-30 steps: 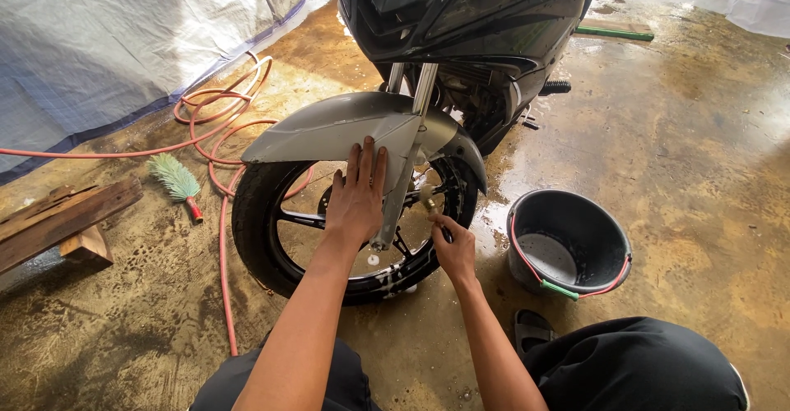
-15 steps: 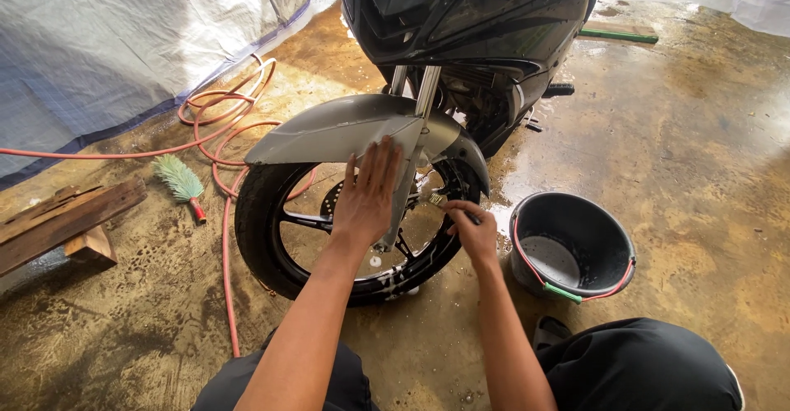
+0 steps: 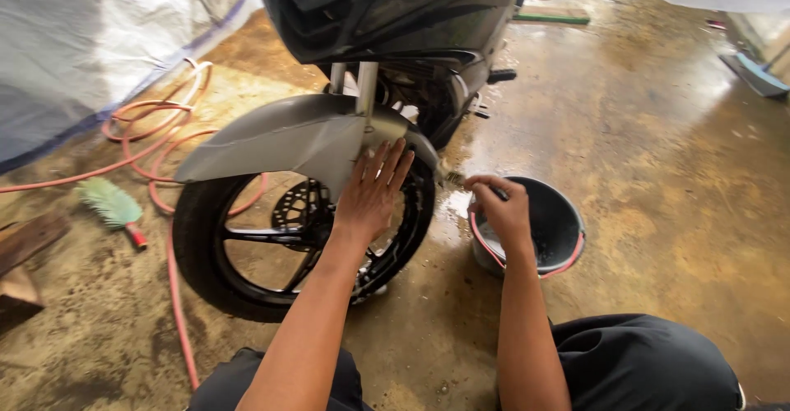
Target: The person cleans the front wheel and fender of a motorcycle using a brush and soapy water.
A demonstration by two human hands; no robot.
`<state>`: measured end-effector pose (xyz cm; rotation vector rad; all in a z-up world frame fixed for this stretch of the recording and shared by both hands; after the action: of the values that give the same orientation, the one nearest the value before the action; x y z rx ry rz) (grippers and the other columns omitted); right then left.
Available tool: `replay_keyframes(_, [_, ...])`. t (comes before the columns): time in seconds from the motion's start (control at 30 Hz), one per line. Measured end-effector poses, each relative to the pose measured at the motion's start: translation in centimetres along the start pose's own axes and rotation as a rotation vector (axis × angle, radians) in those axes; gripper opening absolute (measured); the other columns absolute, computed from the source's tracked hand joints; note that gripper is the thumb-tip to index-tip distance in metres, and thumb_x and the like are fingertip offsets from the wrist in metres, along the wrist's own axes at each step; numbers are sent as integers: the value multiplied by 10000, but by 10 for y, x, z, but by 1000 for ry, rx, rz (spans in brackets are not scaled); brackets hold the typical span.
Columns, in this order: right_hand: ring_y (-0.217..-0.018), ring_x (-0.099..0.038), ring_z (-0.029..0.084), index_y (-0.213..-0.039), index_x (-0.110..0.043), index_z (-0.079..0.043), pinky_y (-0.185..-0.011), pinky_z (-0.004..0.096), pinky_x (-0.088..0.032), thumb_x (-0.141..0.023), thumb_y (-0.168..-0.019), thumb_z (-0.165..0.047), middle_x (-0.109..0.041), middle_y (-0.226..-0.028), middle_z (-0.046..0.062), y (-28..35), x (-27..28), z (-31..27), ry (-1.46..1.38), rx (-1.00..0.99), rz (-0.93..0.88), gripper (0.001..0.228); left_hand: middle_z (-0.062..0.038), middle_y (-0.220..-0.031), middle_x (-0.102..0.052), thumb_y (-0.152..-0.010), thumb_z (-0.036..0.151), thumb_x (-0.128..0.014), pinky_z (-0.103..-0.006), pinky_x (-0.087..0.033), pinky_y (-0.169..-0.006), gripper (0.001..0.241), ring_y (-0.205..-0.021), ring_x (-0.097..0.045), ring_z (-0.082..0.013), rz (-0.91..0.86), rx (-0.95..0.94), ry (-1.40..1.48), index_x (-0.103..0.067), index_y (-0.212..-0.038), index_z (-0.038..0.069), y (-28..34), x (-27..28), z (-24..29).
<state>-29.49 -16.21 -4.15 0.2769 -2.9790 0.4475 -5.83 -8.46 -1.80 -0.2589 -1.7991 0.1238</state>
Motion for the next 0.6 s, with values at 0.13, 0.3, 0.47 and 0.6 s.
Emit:
replay_keyframes(0.13, [-599, -698, 93, -983, -804, -46, -500, 211, -444, -683, -902, -144, -777, -863, 19, -22, 43, 12, -8, -85, 189, 175, -52, -1749, -30, -936, 136, -578, -450, -160, -1297, 890, -1609, -104, -252, 133, -36, -86, -84, -1676, 163, -24, 4, 30])
replay_keyframes(0.3, [-630, -743, 130, -999, -828, -96, -577, 241, -543, -681, -885, -174, -728, -741, 83, -50, 84, 103, 209, -280, 293, 201, -117, -1707, 0, -888, 69, -565, -467, -111, -1248, 930, -1564, -80, -299, -12, -160, -173, -49, -1657, 161, -66, -27, 74])
replay_keyframes(0.47, [-693, -779, 180, -983, -854, -160, -754, 285, -602, -725, -825, -297, -787, -767, 73, -61, 95, 225, 504, -553, 189, 245, -86, -1728, 54, -865, 105, -609, -467, -98, -1249, 1002, -1574, -34, -265, -129, -209, -49, -3, -1660, 172, -66, -50, 102])
replay_keyframes(0.6, [-892, -794, 235, -1020, -828, -252, -914, 379, -586, -705, -795, -331, -823, -879, 101, -51, 95, 268, 725, -759, 96, 269, -82, -1736, 71, -879, 182, -672, -488, -119, -1271, 1036, -1592, -8, -266, -186, -233, 47, 13, -1656, 174, -64, -76, 113])
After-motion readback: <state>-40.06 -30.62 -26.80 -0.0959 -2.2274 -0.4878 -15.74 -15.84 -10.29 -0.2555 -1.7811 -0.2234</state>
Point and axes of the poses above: each hand's wrist, its own y-axis away from the middle knuckle, its own x-axis out of the back of the hand, z = x × y, the point moved 2 cm from there along -y, towards the middle knuckle
